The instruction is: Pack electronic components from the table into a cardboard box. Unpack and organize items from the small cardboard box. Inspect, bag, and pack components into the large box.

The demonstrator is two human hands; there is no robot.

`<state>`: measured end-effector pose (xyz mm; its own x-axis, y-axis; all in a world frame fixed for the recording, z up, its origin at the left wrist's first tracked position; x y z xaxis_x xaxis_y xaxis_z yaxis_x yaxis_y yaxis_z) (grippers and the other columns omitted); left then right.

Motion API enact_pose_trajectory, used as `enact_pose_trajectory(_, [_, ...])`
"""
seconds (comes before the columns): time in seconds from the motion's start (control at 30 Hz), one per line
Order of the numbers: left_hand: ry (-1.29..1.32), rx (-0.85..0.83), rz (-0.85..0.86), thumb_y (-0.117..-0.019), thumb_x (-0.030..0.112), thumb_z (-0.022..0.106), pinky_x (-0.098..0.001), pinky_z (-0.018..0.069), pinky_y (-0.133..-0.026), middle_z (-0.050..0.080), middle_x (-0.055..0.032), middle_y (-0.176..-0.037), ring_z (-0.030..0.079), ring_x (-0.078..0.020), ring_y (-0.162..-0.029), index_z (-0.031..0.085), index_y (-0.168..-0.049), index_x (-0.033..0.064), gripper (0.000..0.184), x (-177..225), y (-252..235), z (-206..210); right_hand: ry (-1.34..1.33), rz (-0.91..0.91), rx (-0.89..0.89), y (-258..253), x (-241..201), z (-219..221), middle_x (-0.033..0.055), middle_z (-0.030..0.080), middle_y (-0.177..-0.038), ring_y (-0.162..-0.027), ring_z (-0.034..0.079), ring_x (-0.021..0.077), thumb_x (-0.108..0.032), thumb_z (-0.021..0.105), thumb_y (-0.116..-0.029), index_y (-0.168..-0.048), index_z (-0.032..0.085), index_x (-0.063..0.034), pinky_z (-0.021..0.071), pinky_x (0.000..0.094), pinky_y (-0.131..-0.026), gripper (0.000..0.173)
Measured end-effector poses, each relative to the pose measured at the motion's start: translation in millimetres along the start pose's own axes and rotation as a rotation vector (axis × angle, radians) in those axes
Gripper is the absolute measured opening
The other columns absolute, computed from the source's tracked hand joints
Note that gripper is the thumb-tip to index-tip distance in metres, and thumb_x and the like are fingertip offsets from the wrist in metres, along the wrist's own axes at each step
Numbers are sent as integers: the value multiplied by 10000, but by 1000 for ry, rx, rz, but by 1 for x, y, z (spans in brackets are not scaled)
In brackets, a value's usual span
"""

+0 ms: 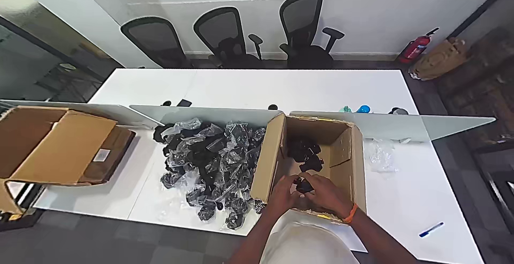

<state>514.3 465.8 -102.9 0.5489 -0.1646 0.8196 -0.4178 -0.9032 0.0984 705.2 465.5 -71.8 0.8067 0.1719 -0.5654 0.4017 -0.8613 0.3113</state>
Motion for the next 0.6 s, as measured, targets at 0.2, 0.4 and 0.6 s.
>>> enact_pose_trajectory(0.2, [-40,-54,-53,-803,351,860,-424,536,-1021,702,-66,-1205,665,-193,-1123,584,-1386,104,690,5,-5,6,-27,-1,-98,4,3,4,111,692,-1186,-1094,673,302,-279,738,-874,-1471,487,-222,541,531,-953,650])
enact_pose_trajectory(0.4, [-154,19,-191,-903,464,744,-475,500,-1074,641,-116,-1347,617,-280,-1239,499,-1496,129,724,10,-3,8,118,211,-27,-26,23,-14,197,684,-1143,-1059,661,411,-227,717,-864,-1463,500,-149,525,609,-916,641])
enact_pose_trajectory(0.6, [-179,70,-133,-976,530,613,-443,482,-1093,647,-87,-1334,601,-242,-1258,566,-1426,127,606,9,1,10,141,512,-6,-114,77,-30,200,678,-1221,-1110,662,418,-213,655,-883,-1457,510,-183,530,640,-879,593])
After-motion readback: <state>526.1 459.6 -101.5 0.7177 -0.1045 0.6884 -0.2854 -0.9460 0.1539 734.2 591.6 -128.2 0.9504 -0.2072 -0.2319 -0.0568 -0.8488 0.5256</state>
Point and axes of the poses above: each hand's wrist, its own y-axis away from the middle knuckle, its own z-axis out of the palm, x = y × z, the point moved 3 cm from there along -y, towards the middle knuckle
